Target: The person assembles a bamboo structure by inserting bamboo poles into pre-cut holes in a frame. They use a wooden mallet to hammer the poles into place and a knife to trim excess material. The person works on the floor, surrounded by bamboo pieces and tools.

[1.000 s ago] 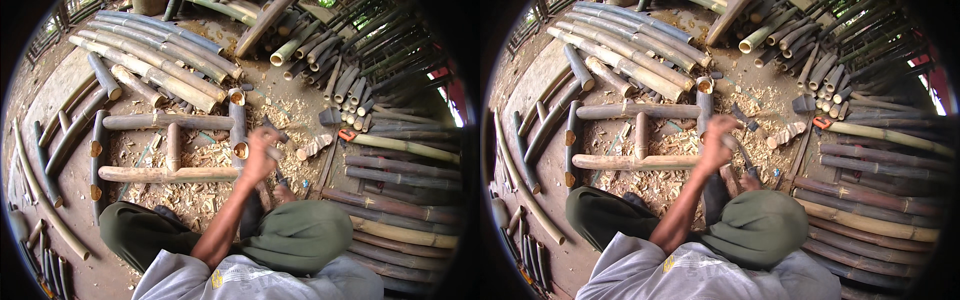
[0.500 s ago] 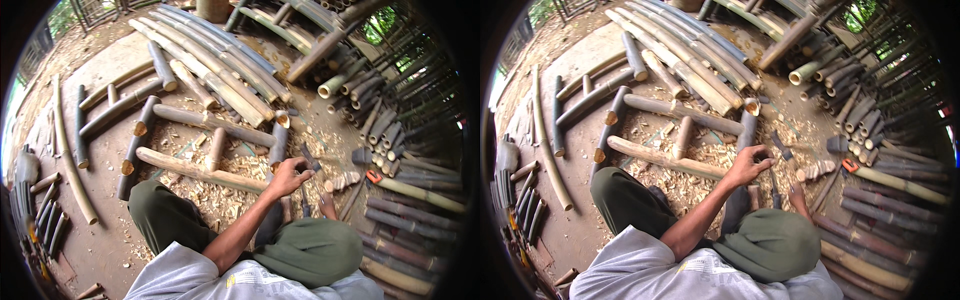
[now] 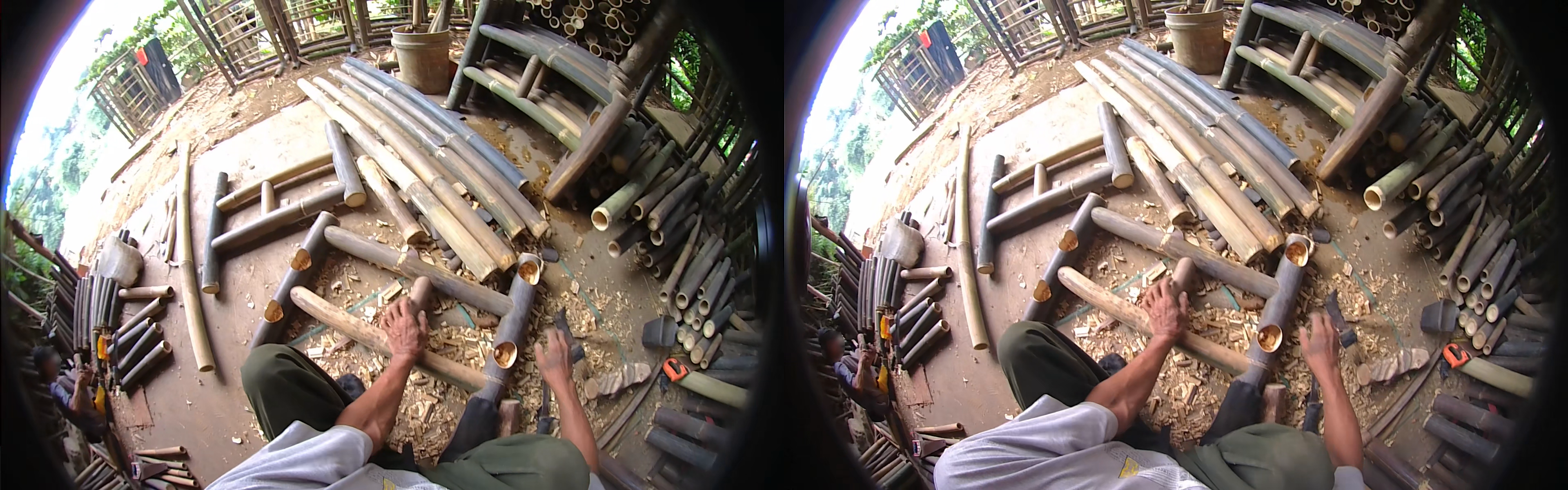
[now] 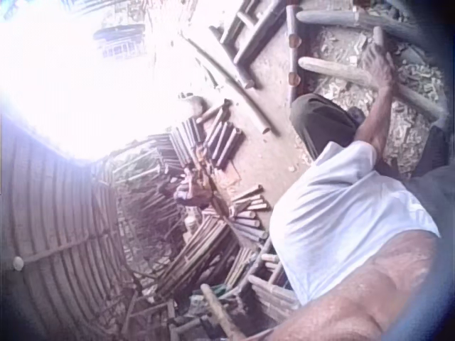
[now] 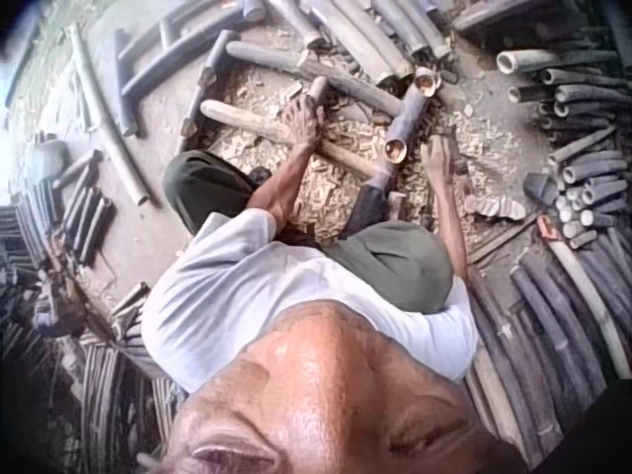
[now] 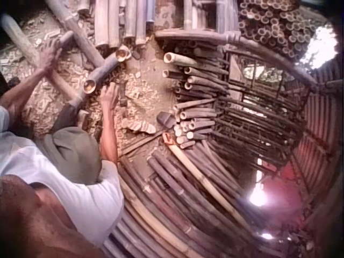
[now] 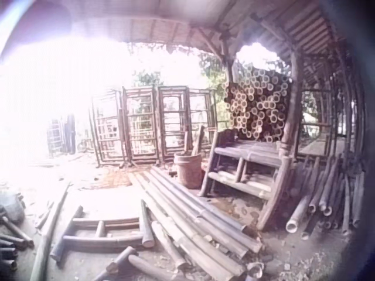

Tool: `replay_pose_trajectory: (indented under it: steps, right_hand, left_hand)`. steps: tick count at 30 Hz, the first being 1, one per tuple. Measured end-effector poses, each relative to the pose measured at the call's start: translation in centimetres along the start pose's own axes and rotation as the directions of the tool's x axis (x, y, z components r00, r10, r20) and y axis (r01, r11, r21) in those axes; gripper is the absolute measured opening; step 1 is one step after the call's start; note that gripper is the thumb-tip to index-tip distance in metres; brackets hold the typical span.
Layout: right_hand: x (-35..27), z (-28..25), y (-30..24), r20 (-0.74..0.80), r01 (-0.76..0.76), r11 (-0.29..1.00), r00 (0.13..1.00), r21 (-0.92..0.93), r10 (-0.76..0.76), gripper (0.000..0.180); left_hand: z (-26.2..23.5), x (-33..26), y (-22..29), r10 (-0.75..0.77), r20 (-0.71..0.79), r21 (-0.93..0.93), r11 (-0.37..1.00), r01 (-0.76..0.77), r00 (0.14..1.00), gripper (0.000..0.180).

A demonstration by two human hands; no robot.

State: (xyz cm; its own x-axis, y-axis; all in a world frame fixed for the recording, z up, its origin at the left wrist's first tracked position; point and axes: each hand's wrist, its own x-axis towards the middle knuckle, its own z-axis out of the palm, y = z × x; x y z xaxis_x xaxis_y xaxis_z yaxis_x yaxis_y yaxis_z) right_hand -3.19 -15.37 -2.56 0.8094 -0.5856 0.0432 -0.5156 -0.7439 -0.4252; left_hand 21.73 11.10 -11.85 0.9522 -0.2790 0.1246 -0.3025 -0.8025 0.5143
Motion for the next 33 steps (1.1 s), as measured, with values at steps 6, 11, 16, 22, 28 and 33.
replay_pose_trajectory:
  steps: [6, 11, 16, 22, 28, 33]
  right_hand:
    - [15.9, 7.5, -9.6, 0.062, 0.118, 0.987, 0.992, -0.109, -0.111, 0.054]
    - [21.5, 12.4, -12.0, 0.066, 0.170, 0.910, 0.986, -0.379, -0.156, 0.081]
    - [23.3, 13.8, -12.0, 0.097, 0.184, 0.833, 0.983, -0.522, -0.156, 0.086]
    - [23.5, 4.8, -14.6, 0.331, 0.172, 0.977, 0.936, -0.123, -0.123, 0.076]
    - [13.6, -4.7, -13.9, 0.425, 0.138, 0.990, 0.897, -0.014, -0.119, 0.075]
    - [0.5, -12.1, -9.1, 0.452, 0.035, 0.999, 0.892, -0.034, -0.016, 0.073]
  left_hand:
    - [0.2, 0.4, 0.3, -0.009, 0.007, 0.005, 1.000, 0.009, 1.000, 0.061]
    - [-0.1, 0.5, -0.1, -0.016, 0.018, -0.019, 1.000, 0.016, 1.000, 0.065]
    - [0.0, 0.8, 0.1, -0.019, 0.035, -0.050, 0.999, 0.021, 0.999, 0.065]
    - [-0.4, 0.4, -0.4, -0.031, -0.002, -0.098, 0.995, 0.031, 1.000, 0.064]
    - [0.1, 0.5, -0.5, -0.039, -0.088, -0.133, 0.991, 0.028, 0.995, 0.064]
    - [1.0, 0.9, -1.4, -0.106, -0.132, -0.258, 0.964, 0.069, 0.986, 0.062]
